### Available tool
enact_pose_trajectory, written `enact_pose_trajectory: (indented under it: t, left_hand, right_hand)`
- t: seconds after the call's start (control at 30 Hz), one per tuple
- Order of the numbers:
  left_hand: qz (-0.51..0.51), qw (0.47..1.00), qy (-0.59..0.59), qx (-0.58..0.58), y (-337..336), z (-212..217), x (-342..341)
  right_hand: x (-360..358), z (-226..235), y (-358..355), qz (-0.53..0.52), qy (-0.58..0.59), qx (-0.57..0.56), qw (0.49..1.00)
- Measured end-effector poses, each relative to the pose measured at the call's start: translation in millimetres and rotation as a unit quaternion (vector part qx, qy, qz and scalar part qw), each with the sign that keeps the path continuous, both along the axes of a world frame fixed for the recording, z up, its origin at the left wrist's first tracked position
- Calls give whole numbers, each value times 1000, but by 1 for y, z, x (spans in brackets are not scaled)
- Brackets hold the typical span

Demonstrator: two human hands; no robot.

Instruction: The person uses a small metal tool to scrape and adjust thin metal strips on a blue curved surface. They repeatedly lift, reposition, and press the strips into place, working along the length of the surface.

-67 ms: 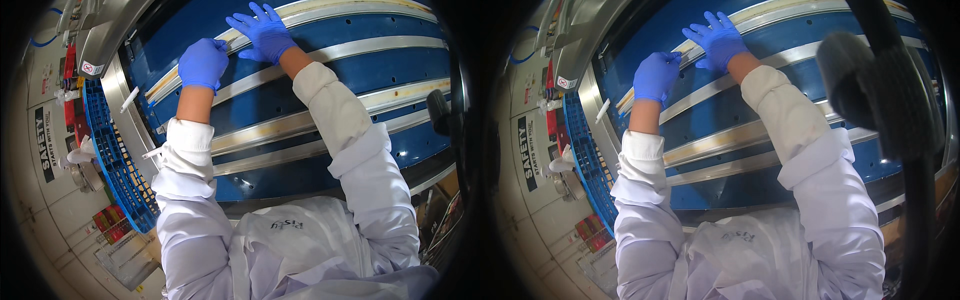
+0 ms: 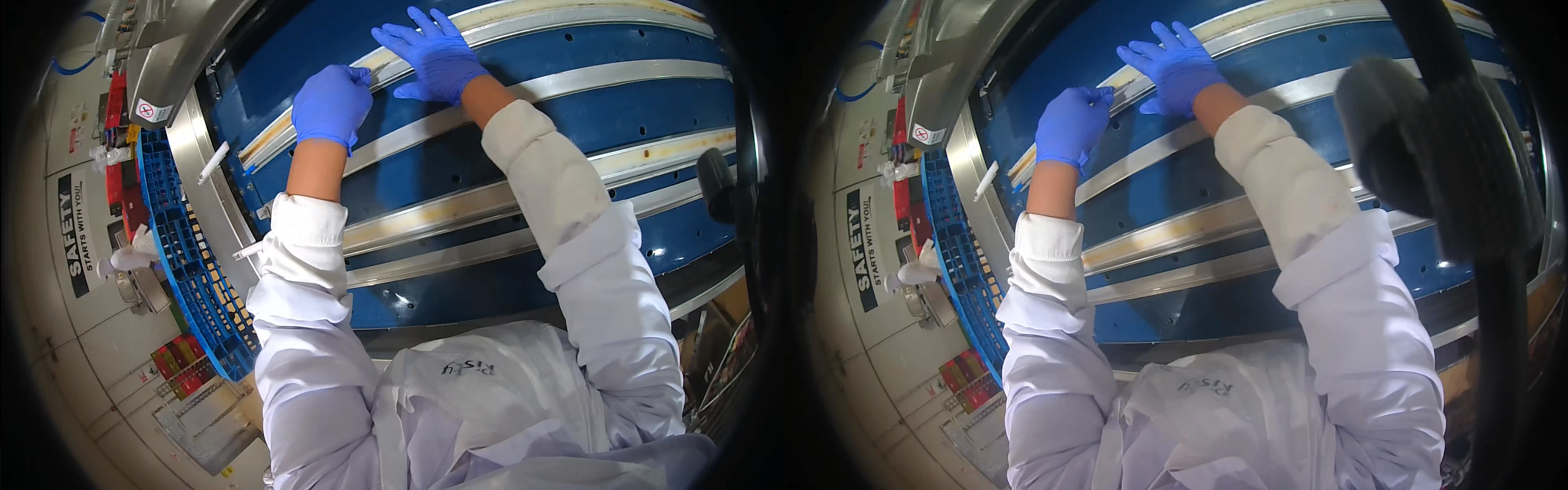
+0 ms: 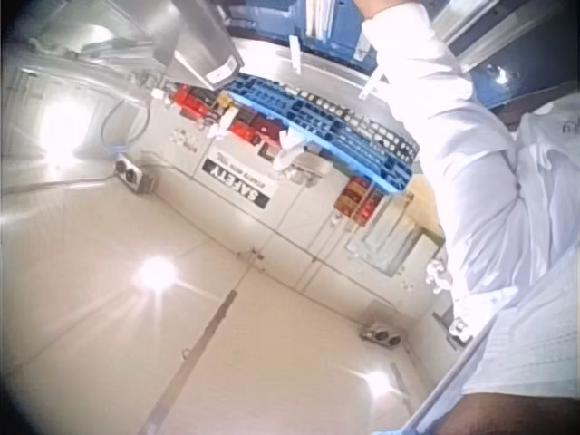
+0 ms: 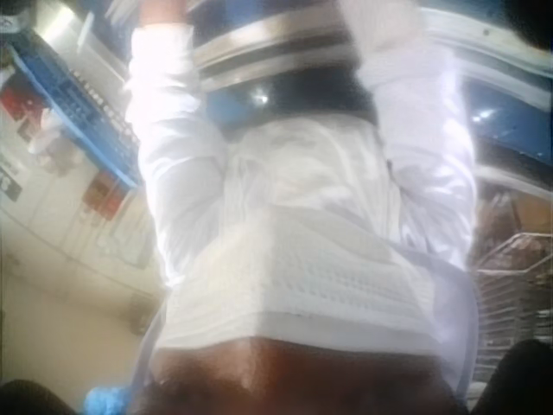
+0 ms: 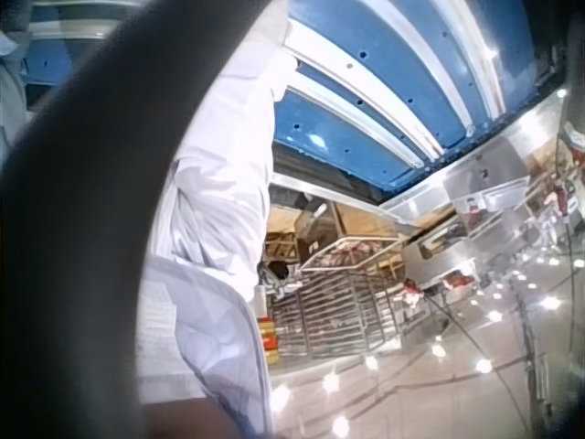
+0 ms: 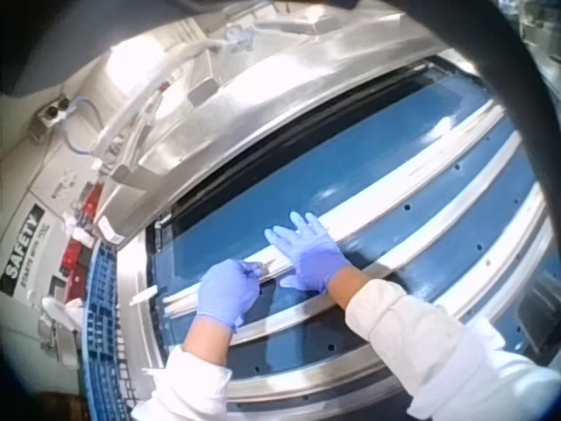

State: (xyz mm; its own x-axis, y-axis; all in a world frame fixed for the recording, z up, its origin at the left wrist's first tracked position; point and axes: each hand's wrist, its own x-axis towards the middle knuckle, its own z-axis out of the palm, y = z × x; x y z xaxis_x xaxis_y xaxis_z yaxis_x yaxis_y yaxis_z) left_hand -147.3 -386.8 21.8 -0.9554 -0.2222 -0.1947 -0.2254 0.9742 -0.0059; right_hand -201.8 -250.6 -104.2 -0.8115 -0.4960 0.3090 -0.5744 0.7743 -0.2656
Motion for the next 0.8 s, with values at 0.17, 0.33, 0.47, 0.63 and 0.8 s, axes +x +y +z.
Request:
enact_pose_trajectory:
  t: [0.17, 0.33, 0.47, 0.63, 0.8]
  left_hand:
    - [-31, 997, 65, 29, -8, -3, 12]
    - [4, 999, 14, 51, 5, -5, -1]
    - [-11, 998, 41, 45, 8, 4, 3]
    - [-3, 999, 19, 30, 12, -6, -3]
    - [7, 999, 35, 38, 21, -5, -4]
  right_hand:
    - [4, 43, 63, -44, -14, 46, 998]
    - [-14, 30, 87, -23, -28, 65, 997]
    - [-14, 32, 89, -16, -46, 67, 997]
    - [-12, 35, 88, -15, -57, 67, 996]
    - [-9, 44, 91, -4, -75, 52, 996]
